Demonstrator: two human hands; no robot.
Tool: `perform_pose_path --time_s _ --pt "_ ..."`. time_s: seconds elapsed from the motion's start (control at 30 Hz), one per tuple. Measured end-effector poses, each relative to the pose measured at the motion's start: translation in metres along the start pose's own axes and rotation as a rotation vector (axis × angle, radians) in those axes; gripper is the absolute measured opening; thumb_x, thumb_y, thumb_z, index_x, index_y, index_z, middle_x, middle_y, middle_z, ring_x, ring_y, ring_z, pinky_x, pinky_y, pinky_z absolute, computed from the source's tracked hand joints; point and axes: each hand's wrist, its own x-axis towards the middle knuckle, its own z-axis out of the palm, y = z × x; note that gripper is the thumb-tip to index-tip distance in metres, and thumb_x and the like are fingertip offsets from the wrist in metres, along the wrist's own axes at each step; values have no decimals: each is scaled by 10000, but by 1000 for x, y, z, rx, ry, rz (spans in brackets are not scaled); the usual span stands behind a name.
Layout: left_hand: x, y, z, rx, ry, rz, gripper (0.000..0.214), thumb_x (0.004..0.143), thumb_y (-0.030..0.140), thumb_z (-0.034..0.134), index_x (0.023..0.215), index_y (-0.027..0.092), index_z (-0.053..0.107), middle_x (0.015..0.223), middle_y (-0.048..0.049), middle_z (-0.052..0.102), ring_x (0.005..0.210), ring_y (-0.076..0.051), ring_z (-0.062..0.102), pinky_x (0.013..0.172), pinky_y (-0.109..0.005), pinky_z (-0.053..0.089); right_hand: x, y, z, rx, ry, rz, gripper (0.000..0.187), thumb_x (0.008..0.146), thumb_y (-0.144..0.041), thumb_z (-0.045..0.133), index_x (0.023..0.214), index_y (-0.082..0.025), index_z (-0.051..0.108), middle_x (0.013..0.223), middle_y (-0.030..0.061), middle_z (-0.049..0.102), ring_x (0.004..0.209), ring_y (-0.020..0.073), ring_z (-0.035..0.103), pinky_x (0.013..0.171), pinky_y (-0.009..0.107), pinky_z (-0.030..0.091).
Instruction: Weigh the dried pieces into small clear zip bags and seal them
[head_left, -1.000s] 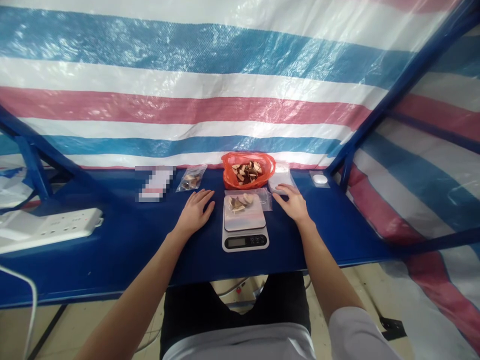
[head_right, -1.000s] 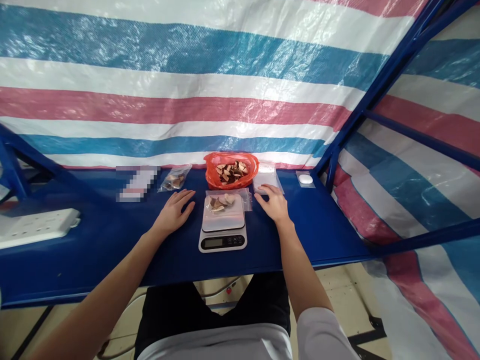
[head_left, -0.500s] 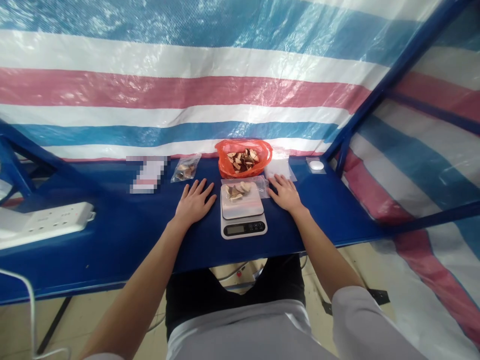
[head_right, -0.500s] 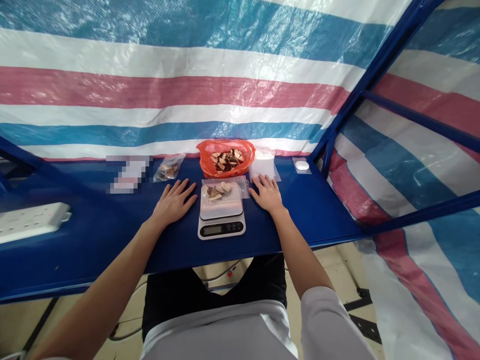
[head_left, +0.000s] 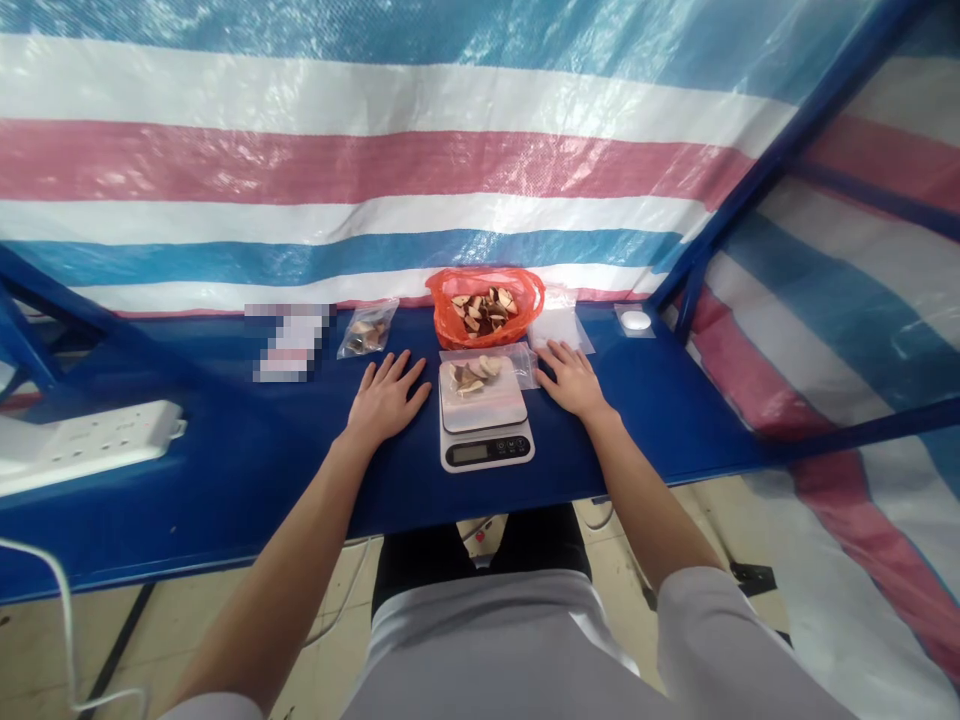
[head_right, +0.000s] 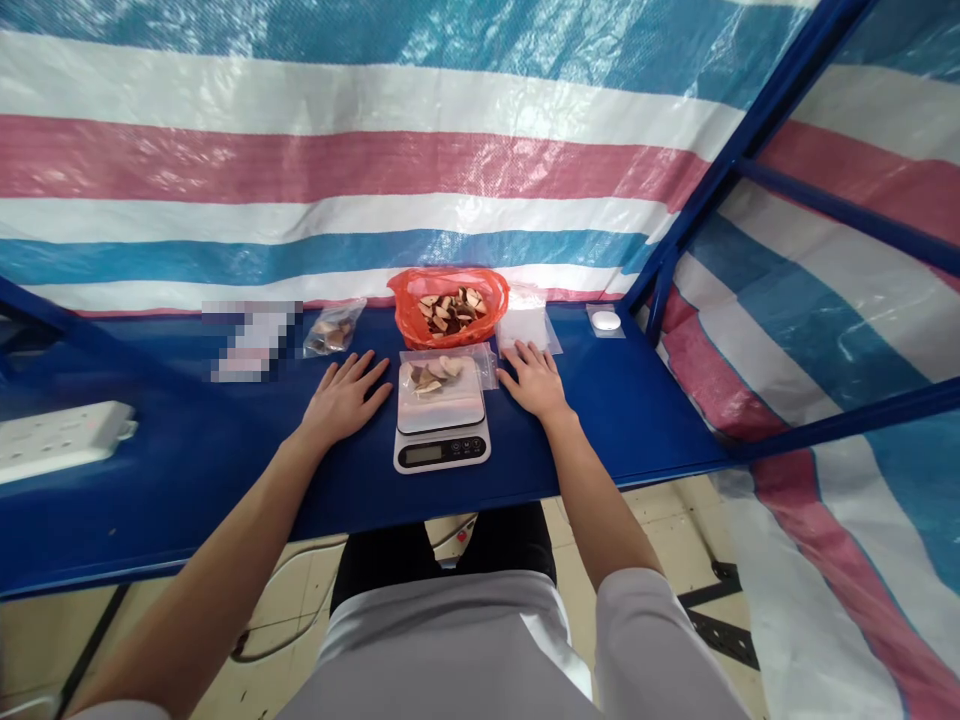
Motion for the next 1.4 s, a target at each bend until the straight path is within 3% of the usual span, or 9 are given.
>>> perform_pose_path --time_s 0.97,1.4 --pt "-1 0 0 -27 1 -5 561 992 467 394 1481 221 520 1595 -97 426 1501 -341 349 1244 -533 231 0 0 -3 30 -7 -7 501 1001 -436 457 1434 -208 567 1575 102 460 1496 298 361 1236 510 256" --pt "0 -1 1 -103 42 -9 550 973 450 435 1453 205 544 1563 -119 472 1478 -330 391 1235 -536 257 0 3 -6 113 67 -51 411 1002 -392 481 1354 -259 646 1532 56 520 1462 292 422 1207 510 341"
